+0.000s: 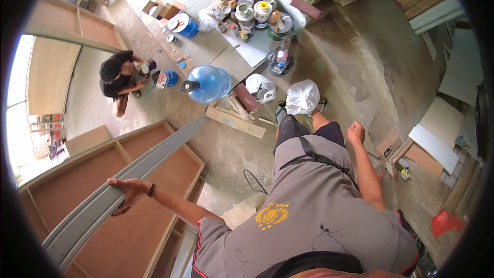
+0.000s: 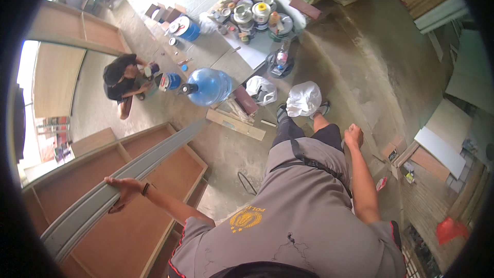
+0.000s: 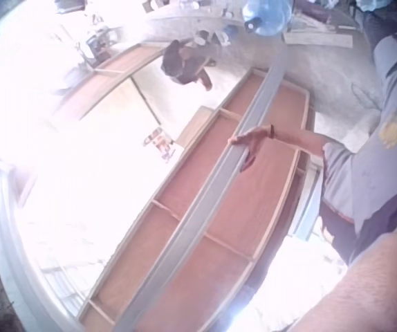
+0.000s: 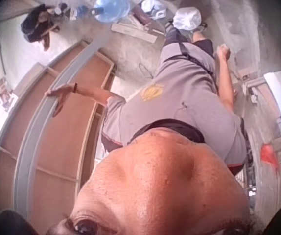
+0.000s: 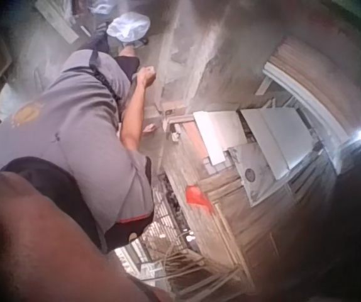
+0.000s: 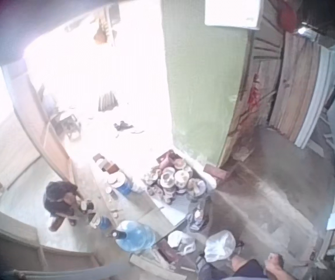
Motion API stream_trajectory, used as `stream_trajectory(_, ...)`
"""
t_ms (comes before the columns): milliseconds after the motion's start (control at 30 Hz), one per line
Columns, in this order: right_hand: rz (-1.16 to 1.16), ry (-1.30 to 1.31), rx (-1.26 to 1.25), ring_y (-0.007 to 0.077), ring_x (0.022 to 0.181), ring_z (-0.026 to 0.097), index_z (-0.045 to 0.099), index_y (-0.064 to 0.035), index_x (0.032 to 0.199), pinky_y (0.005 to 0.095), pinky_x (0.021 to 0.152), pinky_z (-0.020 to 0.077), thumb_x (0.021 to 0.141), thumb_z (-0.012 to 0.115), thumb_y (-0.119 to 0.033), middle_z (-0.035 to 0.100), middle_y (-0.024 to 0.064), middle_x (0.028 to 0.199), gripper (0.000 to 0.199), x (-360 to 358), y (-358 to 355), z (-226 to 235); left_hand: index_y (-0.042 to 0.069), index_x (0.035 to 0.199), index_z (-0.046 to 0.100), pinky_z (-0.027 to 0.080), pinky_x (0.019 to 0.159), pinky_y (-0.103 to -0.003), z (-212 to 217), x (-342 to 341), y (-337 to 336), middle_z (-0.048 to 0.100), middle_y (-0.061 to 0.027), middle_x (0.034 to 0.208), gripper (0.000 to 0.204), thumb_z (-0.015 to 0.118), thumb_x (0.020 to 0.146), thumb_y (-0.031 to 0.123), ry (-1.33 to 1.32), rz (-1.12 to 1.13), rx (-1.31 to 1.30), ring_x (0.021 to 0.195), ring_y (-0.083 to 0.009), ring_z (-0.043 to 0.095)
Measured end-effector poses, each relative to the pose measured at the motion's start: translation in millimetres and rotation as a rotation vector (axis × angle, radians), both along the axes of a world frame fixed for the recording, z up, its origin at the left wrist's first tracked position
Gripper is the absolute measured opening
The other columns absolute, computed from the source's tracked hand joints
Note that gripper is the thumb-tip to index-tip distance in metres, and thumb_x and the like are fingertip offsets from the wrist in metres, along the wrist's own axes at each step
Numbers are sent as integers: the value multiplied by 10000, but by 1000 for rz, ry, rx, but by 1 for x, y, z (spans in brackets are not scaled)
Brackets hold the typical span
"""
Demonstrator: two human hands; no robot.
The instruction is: The person walks through a cluttered workshop, picks up a small piece of wood, and retrieves a box of screws. They then sit on the floor and use a cordless drill to drive screws into a wooden furniture frame.
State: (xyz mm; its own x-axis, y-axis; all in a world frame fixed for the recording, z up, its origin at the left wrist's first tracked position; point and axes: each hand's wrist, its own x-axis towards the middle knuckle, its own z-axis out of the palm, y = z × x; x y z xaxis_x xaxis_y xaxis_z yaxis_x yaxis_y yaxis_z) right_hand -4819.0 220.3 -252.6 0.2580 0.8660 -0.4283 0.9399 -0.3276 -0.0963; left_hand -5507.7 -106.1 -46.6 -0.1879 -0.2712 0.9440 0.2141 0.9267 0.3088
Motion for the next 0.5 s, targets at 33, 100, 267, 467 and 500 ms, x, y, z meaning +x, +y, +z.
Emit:
stream_trajectory(33, -13, 11, 25, 408, 738, 587, 538, -18, 746, 478, 655, 452, 691, 595, -125, 607, 192, 744, 133, 4, 2, -1, -161, 1367, 249, 339, 1028, -561, 0, -3, -2, 311, -347, 1363, 1199, 764, 652, 652, 22, -13, -20, 1270, -452, 351)
stream_trajectory(100, -74, 43, 129, 416, 748, 578, 522, -24, 759, 482, 650, 444, 694, 585, -106, 598, 195, 757, 122, 21, -5, -10, -165, 1378, 224, 296, 1047, -574, -2, -5, -1, 263, -362, 1405, 1220, 750, 655, 666, -20, 13, 57, 1308, -459, 308)
stream_trajectory(267, -253, -2, 68, 388, 825, 622, 544, -88, 794, 470, 682, 476, 728, 599, -120, 644, 162, 827, 92, 51, -15, -22, -147, 1400, 202, 277, 1056, -574, -16, 11, 18, 238, -335, 1448, 1097, 697, 764, 597, -43, 146, -54, 1339, -454, 275)
stream_trajectory(467, -541, 40, 10, 367, 881, 639, 571, -105, 856, 454, 727, 506, 732, 611, -113, 655, 147, 871, 131, 114, -78, -13, -122, 1420, 190, 270, 1063, -564, -70, 111, 162, 228, -304, 1476, 975, 647, 851, 525, -212, -115, -523, 1359, -443, 256)
stream_trajectory(500, -526, 64, 80, 365, 894, 638, 573, -114, 904, 450, 736, 507, 729, 622, -118, 658, 140, 902, 182, 126, -96, -19, -76, 1445, 183, 284, 1061, -547, -84, 156, 213, 234, -255, 1500, 815, 573, 932, 424, -288, -547, -401, 1360, -433, 268)
